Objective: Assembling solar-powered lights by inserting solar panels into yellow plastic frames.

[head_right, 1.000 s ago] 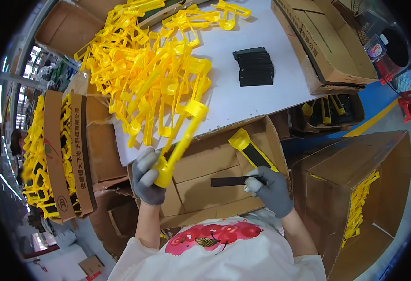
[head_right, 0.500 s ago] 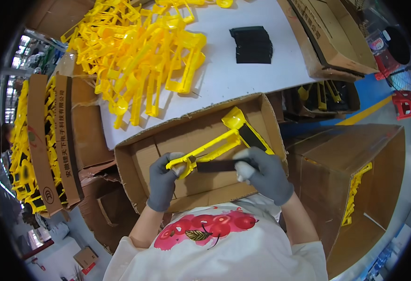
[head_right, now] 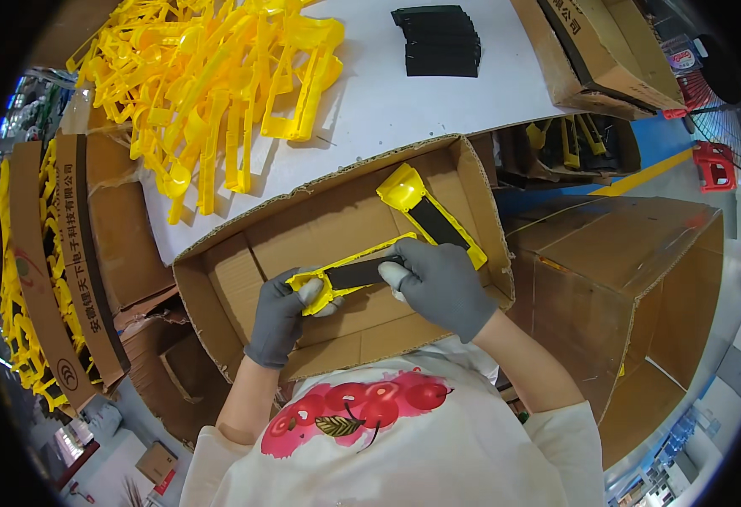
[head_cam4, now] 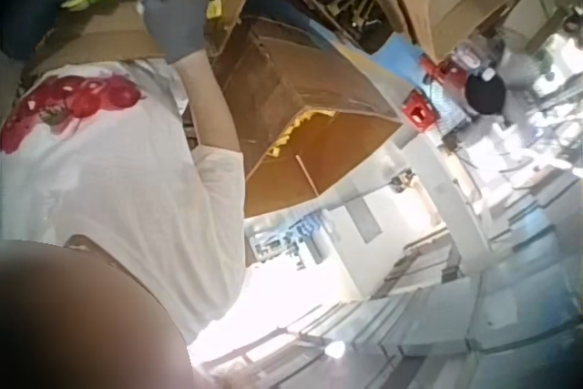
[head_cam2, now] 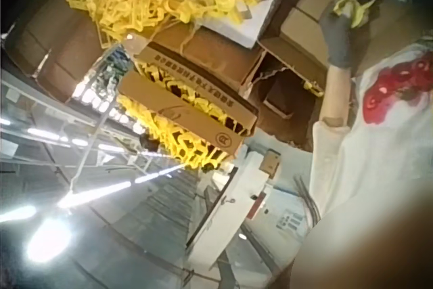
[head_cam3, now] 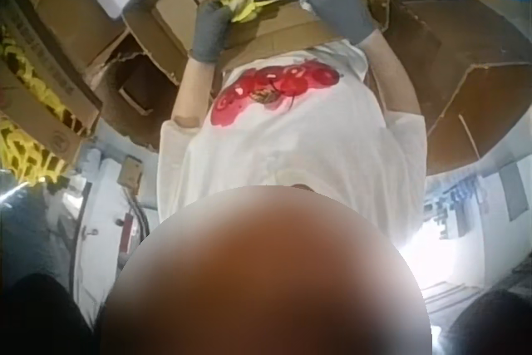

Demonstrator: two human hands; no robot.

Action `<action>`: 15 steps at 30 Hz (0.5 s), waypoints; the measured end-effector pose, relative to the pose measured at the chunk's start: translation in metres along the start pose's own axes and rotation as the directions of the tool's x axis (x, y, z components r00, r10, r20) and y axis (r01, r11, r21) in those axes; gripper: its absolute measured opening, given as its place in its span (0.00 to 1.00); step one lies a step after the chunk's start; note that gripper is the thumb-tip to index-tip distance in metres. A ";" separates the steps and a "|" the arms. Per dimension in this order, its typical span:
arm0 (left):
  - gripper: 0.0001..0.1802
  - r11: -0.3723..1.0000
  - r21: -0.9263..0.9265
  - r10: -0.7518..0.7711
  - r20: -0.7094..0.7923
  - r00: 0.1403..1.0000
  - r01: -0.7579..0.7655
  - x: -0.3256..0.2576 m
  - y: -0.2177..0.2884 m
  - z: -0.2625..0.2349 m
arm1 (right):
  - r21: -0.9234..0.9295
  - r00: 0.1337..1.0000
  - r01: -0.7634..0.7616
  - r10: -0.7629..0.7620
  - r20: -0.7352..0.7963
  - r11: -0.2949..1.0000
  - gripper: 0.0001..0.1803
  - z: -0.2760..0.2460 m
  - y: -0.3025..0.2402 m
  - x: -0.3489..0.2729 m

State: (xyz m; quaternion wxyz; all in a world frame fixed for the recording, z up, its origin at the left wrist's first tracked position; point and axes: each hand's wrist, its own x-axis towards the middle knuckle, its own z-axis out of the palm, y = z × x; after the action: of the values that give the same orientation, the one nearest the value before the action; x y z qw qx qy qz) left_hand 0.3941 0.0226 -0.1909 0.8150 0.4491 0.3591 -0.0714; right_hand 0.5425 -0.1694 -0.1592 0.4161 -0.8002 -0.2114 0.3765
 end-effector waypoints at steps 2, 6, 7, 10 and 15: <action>0.15 1.000 -0.010 -0.015 0.026 1.000 0.015 0.003 -0.003 -0.002 | -0.080 0.999 0.024 -0.026 -0.030 0.997 0.08 0.003 0.001 -0.002; 0.15 1.000 -0.001 -0.019 0.002 1.000 0.019 0.004 -0.001 0.002 | -0.244 0.981 0.108 -0.143 -0.134 0.964 0.08 0.010 0.004 -0.002; 0.15 0.999 -0.022 -0.031 0.008 0.999 0.032 0.003 0.003 0.004 | -0.229 0.973 0.140 -0.176 -0.148 0.963 0.07 0.012 0.007 0.000; 0.14 1.000 0.024 -0.020 0.020 1.000 0.019 0.000 0.009 0.012 | -0.138 0.984 0.135 -0.149 -0.099 0.981 0.09 0.005 0.005 0.001; 0.15 0.983 0.180 0.040 0.007 0.999 -0.041 -0.009 0.027 0.023 | -0.432 0.928 0.215 -0.321 -0.189 0.876 0.16 0.006 0.003 -0.008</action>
State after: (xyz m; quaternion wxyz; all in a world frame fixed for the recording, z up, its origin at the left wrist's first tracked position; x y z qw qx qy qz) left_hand 0.4115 0.0185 -0.1592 0.7730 0.5280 0.3406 -0.0876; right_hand 0.5332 -0.1731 -0.1609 0.3138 -0.8729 -0.3390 0.1571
